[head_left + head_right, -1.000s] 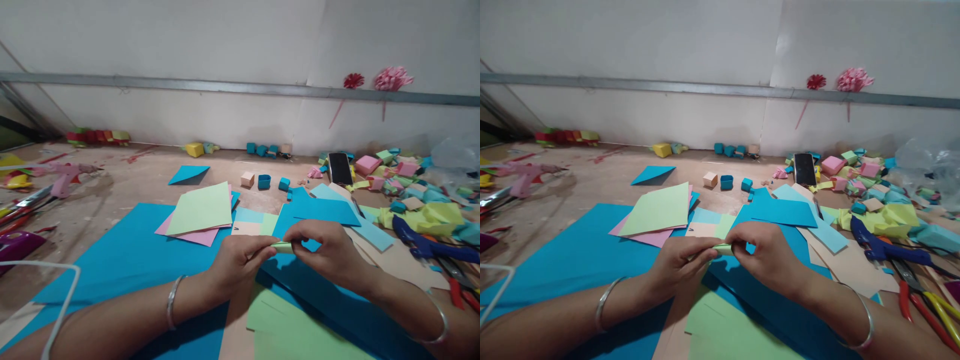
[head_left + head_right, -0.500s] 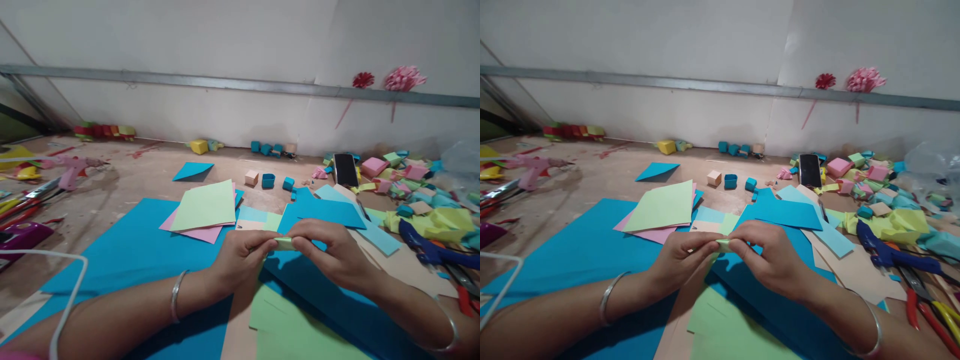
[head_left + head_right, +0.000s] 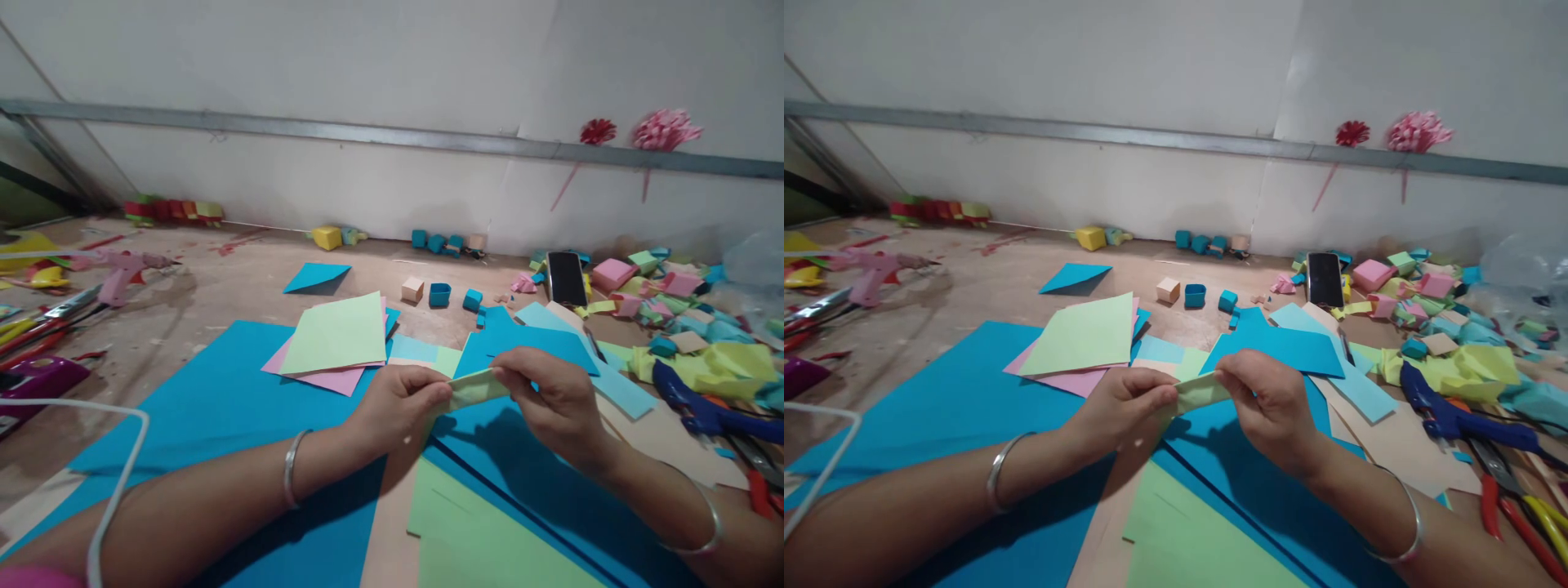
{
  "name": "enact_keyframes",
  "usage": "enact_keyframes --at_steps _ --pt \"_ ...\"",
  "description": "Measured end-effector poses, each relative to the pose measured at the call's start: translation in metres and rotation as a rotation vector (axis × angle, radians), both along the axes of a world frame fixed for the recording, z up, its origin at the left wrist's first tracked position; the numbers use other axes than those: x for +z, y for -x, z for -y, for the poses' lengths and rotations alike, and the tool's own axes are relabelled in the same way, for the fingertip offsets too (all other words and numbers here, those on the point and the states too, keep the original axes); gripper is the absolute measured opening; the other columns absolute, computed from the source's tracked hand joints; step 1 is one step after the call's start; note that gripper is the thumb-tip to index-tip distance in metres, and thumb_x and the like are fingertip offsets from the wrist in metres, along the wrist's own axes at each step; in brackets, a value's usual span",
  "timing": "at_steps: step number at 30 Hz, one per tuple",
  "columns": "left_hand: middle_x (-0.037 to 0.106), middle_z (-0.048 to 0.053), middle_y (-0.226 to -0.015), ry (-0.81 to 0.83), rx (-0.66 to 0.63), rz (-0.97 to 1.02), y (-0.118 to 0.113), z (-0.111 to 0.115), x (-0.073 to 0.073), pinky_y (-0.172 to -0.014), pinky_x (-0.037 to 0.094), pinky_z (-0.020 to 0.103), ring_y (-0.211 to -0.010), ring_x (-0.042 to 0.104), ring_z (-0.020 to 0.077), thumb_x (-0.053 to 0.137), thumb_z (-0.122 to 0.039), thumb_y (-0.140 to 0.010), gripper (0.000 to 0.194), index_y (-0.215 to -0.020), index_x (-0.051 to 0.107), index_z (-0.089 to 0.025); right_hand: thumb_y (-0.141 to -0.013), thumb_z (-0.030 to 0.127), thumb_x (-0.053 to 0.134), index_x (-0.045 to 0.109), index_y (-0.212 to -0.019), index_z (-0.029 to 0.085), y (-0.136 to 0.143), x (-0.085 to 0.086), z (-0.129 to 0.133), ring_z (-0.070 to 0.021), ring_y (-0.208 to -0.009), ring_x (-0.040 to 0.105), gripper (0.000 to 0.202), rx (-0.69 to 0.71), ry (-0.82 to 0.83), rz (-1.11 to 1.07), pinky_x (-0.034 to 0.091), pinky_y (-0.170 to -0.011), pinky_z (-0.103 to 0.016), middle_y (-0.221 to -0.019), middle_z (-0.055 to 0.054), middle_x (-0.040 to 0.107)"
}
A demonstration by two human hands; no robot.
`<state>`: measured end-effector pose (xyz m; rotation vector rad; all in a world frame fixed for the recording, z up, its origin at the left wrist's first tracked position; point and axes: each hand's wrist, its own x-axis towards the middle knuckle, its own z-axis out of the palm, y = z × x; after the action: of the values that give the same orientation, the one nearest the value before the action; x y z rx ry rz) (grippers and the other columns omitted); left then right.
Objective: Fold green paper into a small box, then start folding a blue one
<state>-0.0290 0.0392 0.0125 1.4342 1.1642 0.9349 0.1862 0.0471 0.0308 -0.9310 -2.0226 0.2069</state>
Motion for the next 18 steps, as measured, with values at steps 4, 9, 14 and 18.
enact_keyframes --at_steps 4,9,14,18 --pt "0.062 0.001 -0.062 0.188 0.089 0.160 0.002 -0.009 -0.004 -0.048 0.038 0.020 -0.052 0.049 0.0086 0.075 -0.038 -0.068 0.026 -0.074 0.073 -0.013 -0.086 0.026 0.055 0.065 -0.075 0.019 -0.004 -0.002 -0.014 -0.0099 -0.054 0.051 0.017 -0.063 0.262 -0.055 0.039 -0.052 -0.021 -0.062 0.003 0.058" --pt "0.064 0.002 -0.071 0.114 0.038 0.048 0.003 -0.008 0.001 -0.054 0.040 0.022 -0.062 0.054 0.0116 0.071 -0.031 -0.070 0.019 -0.078 0.074 -0.014 -0.083 0.029 0.054 0.063 -0.075 0.019 -0.011 -0.001 -0.031 -0.0109 -0.048 0.052 0.016 -0.032 0.691 0.074 0.036 -0.047 -0.022 -0.054 0.005 0.053" --pt "0.060 -0.002 -0.065 -0.086 -0.081 -0.199 0.001 -0.001 0.001 -0.058 0.042 0.022 -0.061 0.054 0.0115 0.063 -0.016 -0.075 0.017 -0.089 0.072 -0.018 -0.080 0.025 0.054 0.059 -0.071 0.019 -0.013 -0.005 -0.034 -0.0118 -0.053 0.052 0.012 -0.066 0.634 0.359 0.032 -0.051 -0.024 -0.059 0.003 0.057" --pt "0.064 0.001 -0.074 -0.354 -0.201 -0.495 0.003 0.002 -0.007 -0.064 0.042 0.024 -0.074 0.058 0.0148 0.064 -0.013 -0.077 0.015 -0.082 0.075 -0.021 -0.081 0.023 0.052 0.058 -0.072 0.019 -0.011 -0.012 -0.027 -0.0122 -0.057 0.051 0.011 -0.103 0.473 0.492 0.027 -0.053 -0.025 -0.062 0.002 0.060"
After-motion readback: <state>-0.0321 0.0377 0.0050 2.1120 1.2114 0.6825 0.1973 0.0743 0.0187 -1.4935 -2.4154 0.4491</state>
